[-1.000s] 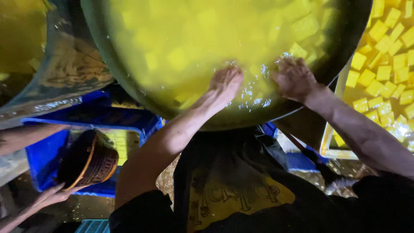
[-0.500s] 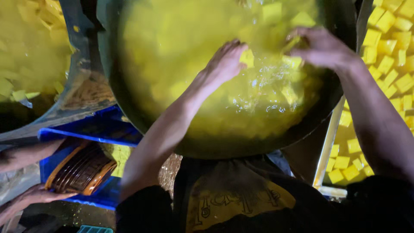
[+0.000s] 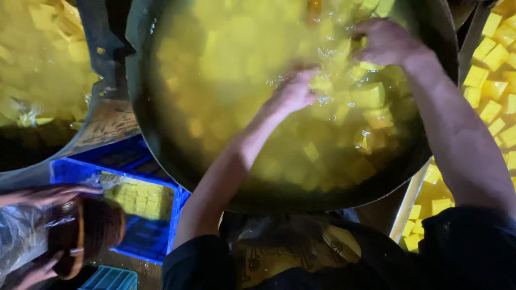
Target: The person lifts yellow tofu blocks from a large water-filled basin, rinses them in the water, and places them one at a time into a blue plastic crate. They repeat this transfer across several crates, then near the end use a long wooden pole to stir and move blocks in the basins.
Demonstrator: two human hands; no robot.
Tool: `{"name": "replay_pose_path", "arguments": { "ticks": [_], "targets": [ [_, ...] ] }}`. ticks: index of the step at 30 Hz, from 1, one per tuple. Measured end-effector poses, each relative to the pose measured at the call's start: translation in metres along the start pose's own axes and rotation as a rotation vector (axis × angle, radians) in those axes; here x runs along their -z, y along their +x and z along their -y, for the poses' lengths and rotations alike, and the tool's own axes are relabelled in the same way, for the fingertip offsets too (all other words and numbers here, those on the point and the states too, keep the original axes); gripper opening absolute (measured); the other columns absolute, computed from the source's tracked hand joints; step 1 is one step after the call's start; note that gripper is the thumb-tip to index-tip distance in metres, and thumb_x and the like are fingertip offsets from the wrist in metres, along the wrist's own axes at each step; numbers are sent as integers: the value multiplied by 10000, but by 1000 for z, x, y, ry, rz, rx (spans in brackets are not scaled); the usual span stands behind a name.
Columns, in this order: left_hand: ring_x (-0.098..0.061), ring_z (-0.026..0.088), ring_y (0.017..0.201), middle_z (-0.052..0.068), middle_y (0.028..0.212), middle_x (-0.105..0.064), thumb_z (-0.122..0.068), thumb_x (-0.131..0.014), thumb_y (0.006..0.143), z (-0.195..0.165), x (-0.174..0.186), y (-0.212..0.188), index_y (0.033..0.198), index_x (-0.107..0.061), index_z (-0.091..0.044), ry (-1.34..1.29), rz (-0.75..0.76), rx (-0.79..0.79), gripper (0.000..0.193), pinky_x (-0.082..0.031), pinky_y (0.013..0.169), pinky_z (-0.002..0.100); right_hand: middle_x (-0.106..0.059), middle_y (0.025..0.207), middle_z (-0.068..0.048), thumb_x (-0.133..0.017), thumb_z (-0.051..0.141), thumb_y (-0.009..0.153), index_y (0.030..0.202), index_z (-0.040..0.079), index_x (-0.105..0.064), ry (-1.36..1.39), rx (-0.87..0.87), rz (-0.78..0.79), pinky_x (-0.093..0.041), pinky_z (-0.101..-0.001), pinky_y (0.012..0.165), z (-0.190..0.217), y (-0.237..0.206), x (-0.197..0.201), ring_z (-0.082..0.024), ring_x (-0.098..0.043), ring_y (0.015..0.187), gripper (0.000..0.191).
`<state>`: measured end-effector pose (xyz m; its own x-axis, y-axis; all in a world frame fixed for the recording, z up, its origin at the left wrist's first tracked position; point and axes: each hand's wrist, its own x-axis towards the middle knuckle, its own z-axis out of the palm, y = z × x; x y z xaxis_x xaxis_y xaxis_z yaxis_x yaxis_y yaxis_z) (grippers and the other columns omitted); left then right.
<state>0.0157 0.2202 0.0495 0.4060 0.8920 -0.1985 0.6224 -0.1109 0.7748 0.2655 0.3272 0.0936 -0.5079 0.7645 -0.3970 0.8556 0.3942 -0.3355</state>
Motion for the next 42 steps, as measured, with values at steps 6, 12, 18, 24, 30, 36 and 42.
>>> {"name": "replay_pose_path", "arguments": {
  "ticks": [6,12,18,24,30,36,42],
  "targets": [
    [-529,290,1358,117,1490,-529,-90,-800,916,11,13,-14,1505,-441,-78,-915,-226,-178,690,-471,1128,389,-708,1024,-118,-898,308,785,1263,-20,-679,623,-72,-21,-518,-341,768,19,-43,25,-185,-640,894,620],
    [-564,273,1205,145,1356,-575,-257,-566,1001,-3,-27,17,1470,-502,-58,-1599,-333,31,513,-495,974,433,-686,909,-68,-914,214,810,1134,-12,-720,618,-68,-64,-462,-281,649,81,-59,33,-125,-598,787,441],
    [-594,257,1172,113,1312,-585,-336,-513,1017,-30,-45,25,1418,-525,-92,-1937,-537,97,470,-513,988,420,-686,1042,-51,-818,257,956,1218,-10,-639,811,11,-291,-539,-265,767,131,-62,23,-109,-644,922,414],
    [-606,260,1101,79,1208,-631,-376,-507,1043,-54,-39,17,1264,-609,-92,-2299,-538,90,374,-515,940,458,-654,1320,-266,-563,384,1144,1429,-47,-582,268,158,-420,-512,-426,1013,126,-75,19,-365,-615,1167,517],
    [-677,314,1030,111,1141,-703,-261,-503,1011,-11,7,6,1225,-633,-70,-2233,-538,-313,315,-532,935,533,-691,1191,-290,-736,380,961,1307,-50,-643,-155,-242,-184,-483,-471,1004,69,-106,-7,-421,-636,1128,559],
    [-625,301,1137,107,1216,-680,-327,-507,1086,8,49,-30,1314,-614,-62,-2163,-588,-418,366,-470,1024,554,-741,1052,-152,-680,173,847,1328,60,-676,409,-133,-164,-546,-358,882,71,-118,-6,-251,-699,954,494],
    [-628,325,1180,115,1231,-685,-282,-522,993,8,72,-81,1255,-606,-43,-2170,-558,-527,364,-469,1081,598,-766,991,-122,-798,352,925,1022,87,-762,219,-50,-17,-572,-383,853,102,-91,-19,-267,-718,885,284]
  ]
}}
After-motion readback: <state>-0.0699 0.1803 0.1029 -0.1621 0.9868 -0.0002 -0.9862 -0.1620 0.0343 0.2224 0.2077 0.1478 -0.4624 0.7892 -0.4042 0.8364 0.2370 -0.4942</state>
